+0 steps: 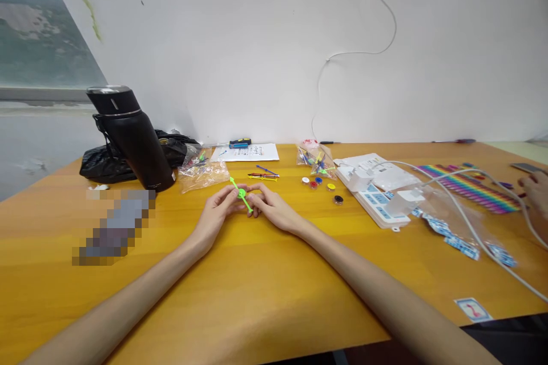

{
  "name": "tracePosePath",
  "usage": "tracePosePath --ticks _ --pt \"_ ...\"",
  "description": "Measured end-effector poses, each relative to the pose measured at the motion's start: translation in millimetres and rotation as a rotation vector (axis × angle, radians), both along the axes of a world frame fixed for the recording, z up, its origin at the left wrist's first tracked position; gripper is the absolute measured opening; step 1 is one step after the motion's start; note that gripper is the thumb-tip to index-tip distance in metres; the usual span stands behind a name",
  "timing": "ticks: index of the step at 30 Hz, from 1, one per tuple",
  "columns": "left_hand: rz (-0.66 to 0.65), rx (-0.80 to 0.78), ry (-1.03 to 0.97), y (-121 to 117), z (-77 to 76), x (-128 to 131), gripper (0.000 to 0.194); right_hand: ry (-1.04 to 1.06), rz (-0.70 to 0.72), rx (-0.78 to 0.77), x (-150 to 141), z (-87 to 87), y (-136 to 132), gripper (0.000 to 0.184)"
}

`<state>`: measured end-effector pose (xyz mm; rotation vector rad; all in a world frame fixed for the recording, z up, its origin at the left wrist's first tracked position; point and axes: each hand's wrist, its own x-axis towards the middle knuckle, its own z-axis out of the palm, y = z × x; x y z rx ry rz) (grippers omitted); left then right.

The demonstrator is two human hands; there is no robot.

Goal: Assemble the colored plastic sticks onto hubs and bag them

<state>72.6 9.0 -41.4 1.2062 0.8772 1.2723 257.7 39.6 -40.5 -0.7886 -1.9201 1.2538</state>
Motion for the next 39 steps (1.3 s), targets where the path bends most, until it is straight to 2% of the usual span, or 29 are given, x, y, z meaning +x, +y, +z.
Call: tracePosePath --ticks 4,14,16,18,20,22,25,28,33,36,39 --pt "0.091 -0.026 0.005 1.9 -2.0 -2.0 0.044 -0.054 0.044 0.017 0.2 0.0 0.5 0.040" --pt "0.032 0.031 0.080 -3.7 4.3 2.1 0.041 -0.034 0.094 0.007 0.6 -2.1 1.7 0.037" --pt "0.031 0.032 0.060 -2.9 4.3 2.0 0.045 0.059 0.054 -0.044 1.0 -2.5 4.8 0.040" --pt "0.024 0.030 0.045 -1.3 3.4 1.6 0.046 0.165 -0.048 -0.070 1.9 -3.6 9.5 0.041" --pt "0.014 0.026 0.067 0.3 1.5 1.5 0.042 0.224 -0.148 -0.070 3.0 -5.7 15.1 0.042" --pt "0.005 0.038 0.125 0.7 -0.7 1.9 0.034 0.236 -0.178 -0.082 3.9 -8.8 20.0 0.042" --pt "-0.068 0.121 0.261 -4.2 -0.8 4.4 0.022 0.191 -0.145 -0.076 4.5 -12.8 23.9 0.045" --pt "-0.196 0.234 0.446 -15.5 4.3 8.3 0.021 0.093 -0.091 -0.011 3.5 -13.5 22.2 0.045" --pt "-0.374 0.406 0.779 -29.7 12.0 11.9 0.022 0.084 -0.009 -0.048 -6.5 -11.7 14.9 0.029" --pt "-0.401 0.439 0.811 -31.2 12.5 12.4 0.022 0.046 -0.042 -0.063 -18.9 -13.0 17.1 0.023" --pt "-0.433 0.441 0.804 -31.6 12.7 13.1 0.022 -0.077 -0.007 0.011 -36.2 -15.2 26.1 0.022"
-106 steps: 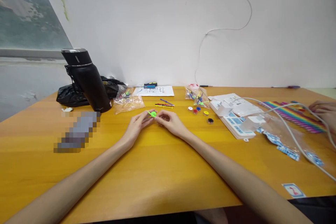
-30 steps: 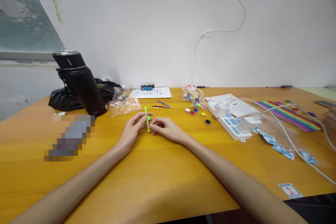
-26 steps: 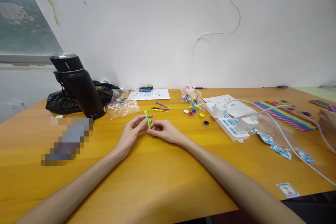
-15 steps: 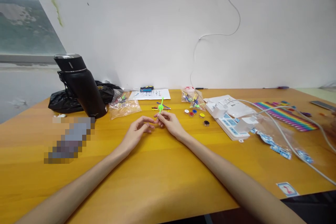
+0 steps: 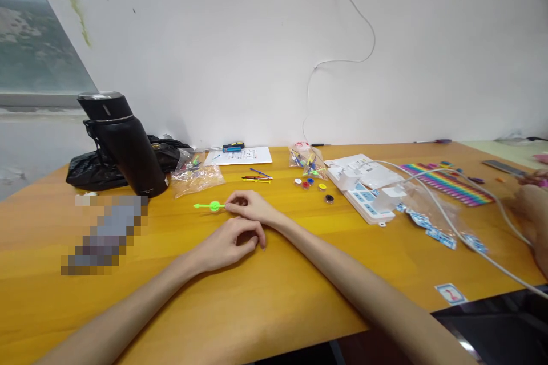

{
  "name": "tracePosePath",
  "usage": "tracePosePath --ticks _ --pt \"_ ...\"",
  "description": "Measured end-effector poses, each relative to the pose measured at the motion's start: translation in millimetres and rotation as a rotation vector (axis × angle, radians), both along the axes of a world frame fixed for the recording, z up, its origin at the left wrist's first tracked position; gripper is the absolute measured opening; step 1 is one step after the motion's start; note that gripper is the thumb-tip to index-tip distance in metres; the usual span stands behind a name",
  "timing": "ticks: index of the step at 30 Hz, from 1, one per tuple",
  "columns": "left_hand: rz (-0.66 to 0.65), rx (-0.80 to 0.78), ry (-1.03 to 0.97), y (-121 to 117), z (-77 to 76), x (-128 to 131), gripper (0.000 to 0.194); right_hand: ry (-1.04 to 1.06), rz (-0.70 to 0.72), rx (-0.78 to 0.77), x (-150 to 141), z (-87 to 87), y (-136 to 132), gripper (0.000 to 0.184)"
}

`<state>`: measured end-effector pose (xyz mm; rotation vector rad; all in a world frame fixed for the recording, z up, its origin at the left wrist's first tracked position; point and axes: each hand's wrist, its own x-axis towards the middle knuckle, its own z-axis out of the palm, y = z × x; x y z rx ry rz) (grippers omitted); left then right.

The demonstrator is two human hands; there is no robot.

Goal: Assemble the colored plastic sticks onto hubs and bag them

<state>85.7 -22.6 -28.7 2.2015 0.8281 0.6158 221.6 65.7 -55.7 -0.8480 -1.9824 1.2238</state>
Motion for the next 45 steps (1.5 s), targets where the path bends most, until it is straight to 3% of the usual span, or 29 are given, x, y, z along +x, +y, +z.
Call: tracePosePath --ticks 6,11,15,18,22,24,28,30,33,36,38,42,45 --pt "-0.011 -0.035 -0.026 -0.5 0.8 0.8 0.023 -0.151 0.152 0.116 -42.8 0.2 22.4 0.025" --pt "-0.002 -0.013 -0.036 0.3 1.7 0.1 0.023 -0.127 0.127 0.167 -58.1 0.3 30.1 0.023" --pt "-0.005 -0.036 -0.019 -0.7 1.9 -1.6 0.022 -0.006 0.005 0.172 -44.6 -0.8 21.1 0.026" --pt "-0.009 -0.033 -0.007 -0.9 1.4 -2.9 0.023 -0.080 -0.122 0.248 -12.0 2.3 1.1 0.025" --pt "0.004 0.009 0.010 0.3 1.0 -3.7 0.023 -0.461 -0.253 0.693 67.0 10.3 -31.4 0.021" --pt "0.001 0.010 0.008 0.8 1.2 -3.8 0.023 -0.629 -0.420 0.805 115.2 12.5 -43.0 0.022" --pt "-0.004 -0.001 0.010 0.9 1.9 -3.8 0.024 -0.788 -0.734 0.799 196.6 8.5 -54.7 0.028" --pt "-0.001 -0.023 0.009 1.2 1.7 -3.3 0.024 -0.742 -0.757 0.697 214.3 5.6 -59.3 0.027" --pt "0.078 -0.045 -0.032 3.3 -0.7 -2.1 0.022 -0.579 -0.624 0.563 201.8 5.5 -68.2 0.025" --pt "0.215 -0.064 -0.169 7.7 -6.5 -1.5 0.019 -0.327 -0.432 0.360 154.9 8.7 -74.6 0.024" --pt "0.232 -0.129 -0.269 11.5 -11.2 -2.1 0.025 -0.141 -0.334 0.210 118.8 10.1 -73.9 0.027" --pt "0.199 -0.308 -0.407 20.3 -18.5 -4.9 0.030 0.102 -0.171 0.060 65.3 10.8 -60.1 0.020" --pt "0.285 -0.377 -0.524 27.2 -21.1 -6.8 0.031 0.169 -0.095 0.012 50.3 11.6 -43.7 0.022"
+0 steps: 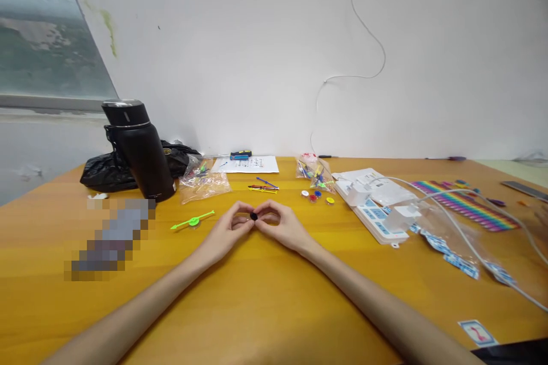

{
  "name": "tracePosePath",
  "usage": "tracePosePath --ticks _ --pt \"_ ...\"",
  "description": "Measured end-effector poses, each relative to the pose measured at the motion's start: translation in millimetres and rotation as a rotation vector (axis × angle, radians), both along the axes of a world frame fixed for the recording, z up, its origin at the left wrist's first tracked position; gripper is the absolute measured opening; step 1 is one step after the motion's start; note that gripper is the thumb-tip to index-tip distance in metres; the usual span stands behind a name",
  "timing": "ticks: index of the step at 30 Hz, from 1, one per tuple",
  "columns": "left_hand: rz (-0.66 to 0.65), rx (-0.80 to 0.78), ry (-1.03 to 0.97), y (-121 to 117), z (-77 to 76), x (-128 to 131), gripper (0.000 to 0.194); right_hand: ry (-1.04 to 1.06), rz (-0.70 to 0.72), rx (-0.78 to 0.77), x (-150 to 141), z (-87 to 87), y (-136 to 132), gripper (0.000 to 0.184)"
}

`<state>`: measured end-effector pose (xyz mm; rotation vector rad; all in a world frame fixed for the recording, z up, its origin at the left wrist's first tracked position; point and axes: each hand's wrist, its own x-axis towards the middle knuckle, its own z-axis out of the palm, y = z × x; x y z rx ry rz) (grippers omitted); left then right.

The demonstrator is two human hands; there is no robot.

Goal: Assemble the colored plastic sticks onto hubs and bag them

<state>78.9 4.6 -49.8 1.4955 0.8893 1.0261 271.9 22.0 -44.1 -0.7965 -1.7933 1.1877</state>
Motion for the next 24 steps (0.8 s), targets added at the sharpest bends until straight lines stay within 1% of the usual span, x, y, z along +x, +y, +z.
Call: tracePosePath --ticks 1,2,3,5,6,7,9,12,16,19,21,22,24 --pt "0.037 -0.017 -0.028 2.0 -0.6 -0.3 0.032 -0.008 -0.008 0.023 -0.7 0.3 7.0 0.020" --pt "0.067 -0.033 -0.048 3.7 -1.1 -0.5 0.033 -0.027 -0.055 0.074 0.4 0.6 15.3 0.017" --pt "0.085 -0.047 -0.058 5.0 -1.6 -0.5 0.035 -0.055 -0.143 0.148 2.7 0.5 24.9 0.015" --pt "0.095 -0.060 -0.052 6.2 -2.2 -0.4 0.036 -0.143 -0.398 0.326 9.4 -0.9 47.6 0.014" --pt "0.092 -0.057 -0.045 6.3 -2.4 -0.2 0.036 -0.209 -0.510 0.389 12.9 -2.3 59.7 0.014" --pt "0.086 -0.053 -0.038 6.2 -2.4 -0.1 0.036 -0.292 -0.589 0.433 16.1 -4.1 71.3 0.016" --pt "0.074 -0.050 -0.031 5.7 -2.2 0.0 0.037 -0.445 -0.663 0.468 20.5 -8.6 90.1 0.016" --pt "0.073 -0.056 -0.038 5.0 -1.7 0.0 0.037 -0.536 -0.642 0.472 22.1 -14.4 102.8 0.008" --pt "0.070 -0.060 -0.043 3.7 -0.2 0.2 0.035 -0.539 -0.616 0.495 21.0 -15.3 102.4 0.013" --pt "0.074 -0.079 -0.097 3.2 1.1 0.5 0.035 -0.451 -0.649 0.491 19.6 -11.5 99.8 0.015" --pt "0.080 -0.112 -0.156 3.7 1.0 0.3 0.036 -0.332 -0.643 0.453 18.7 -8.5 93.0 0.017" --pt "0.086 -0.130 -0.189 4.3 0.6 0.0 0.036 -0.268 -0.618 0.421 18.5 -7.2 86.8 0.018" --pt "0.103 -0.161 -0.251 5.6 -0.9 -0.8 0.036 -0.162 -0.522 0.327 18.4 -5.5 67.9 0.020"
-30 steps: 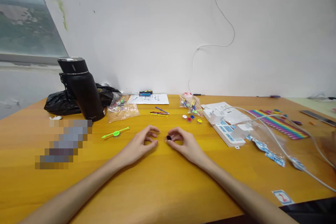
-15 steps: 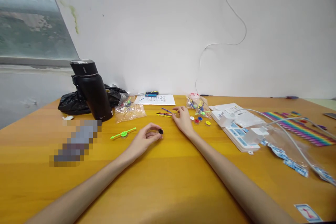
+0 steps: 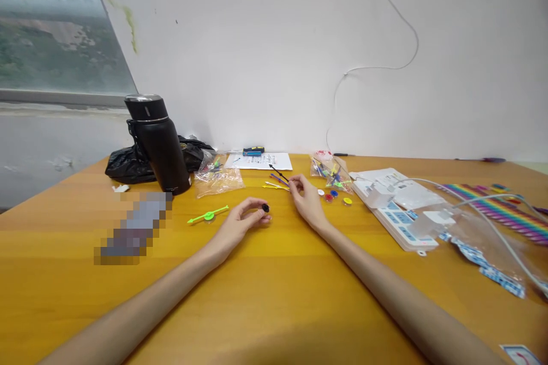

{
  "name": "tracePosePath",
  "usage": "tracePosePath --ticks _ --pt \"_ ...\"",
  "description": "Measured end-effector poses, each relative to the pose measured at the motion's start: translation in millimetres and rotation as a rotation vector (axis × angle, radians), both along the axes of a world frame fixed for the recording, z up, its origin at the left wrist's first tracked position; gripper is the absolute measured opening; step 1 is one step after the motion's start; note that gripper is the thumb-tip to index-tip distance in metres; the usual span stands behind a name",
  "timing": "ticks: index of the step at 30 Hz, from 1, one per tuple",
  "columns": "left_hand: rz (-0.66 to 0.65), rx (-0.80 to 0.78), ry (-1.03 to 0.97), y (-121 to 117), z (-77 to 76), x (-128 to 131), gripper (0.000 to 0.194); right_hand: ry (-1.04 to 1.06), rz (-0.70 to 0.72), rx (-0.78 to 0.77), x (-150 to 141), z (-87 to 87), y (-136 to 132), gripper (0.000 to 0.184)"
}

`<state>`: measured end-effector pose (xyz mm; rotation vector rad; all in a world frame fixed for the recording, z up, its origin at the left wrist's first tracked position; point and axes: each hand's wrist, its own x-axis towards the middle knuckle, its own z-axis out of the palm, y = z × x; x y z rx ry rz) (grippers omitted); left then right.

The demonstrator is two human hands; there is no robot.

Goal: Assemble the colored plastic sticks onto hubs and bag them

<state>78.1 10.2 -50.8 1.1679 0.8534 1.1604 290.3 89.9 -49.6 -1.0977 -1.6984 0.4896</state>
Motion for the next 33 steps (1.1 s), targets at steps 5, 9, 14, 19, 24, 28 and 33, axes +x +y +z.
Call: tracePosePath --ticks 5,9,14,19,24,28,33 --pt "-0.012 -0.021 -0.012 1.6 -1.1 -1.4 0.036 0.094 0.268 -0.265 -3.2 1.9 -58.0 0.022" --pt "-0.026 -0.023 0.038 -0.6 2.9 -0.3 0.038 0.078 0.416 -0.346 -11.6 4.0 -76.6 0.019" --pt "-0.065 0.052 0.129 -4.9 6.5 1.4 0.036 0.147 0.499 -0.420 -13.4 3.7 -76.1 0.027" --pt "-0.051 0.003 0.077 -4.5 6.4 1.7 0.038 0.235 0.499 -0.458 -10.5 1.9 -73.3 0.029" --pt "-0.064 -0.003 0.089 -4.5 6.3 0.9 0.039 0.279 0.504 -0.497 -10.6 5.8 -74.8 0.024" --pt "-0.059 0.042 0.111 -5.2 6.9 1.4 0.034 0.186 0.527 -0.476 -10.6 9.2 -80.1 0.029" --pt "-0.062 0.037 0.111 -5.6 7.6 3.6 0.031 0.136 0.555 -0.465 -8.9 9.4 -83.6 0.033"
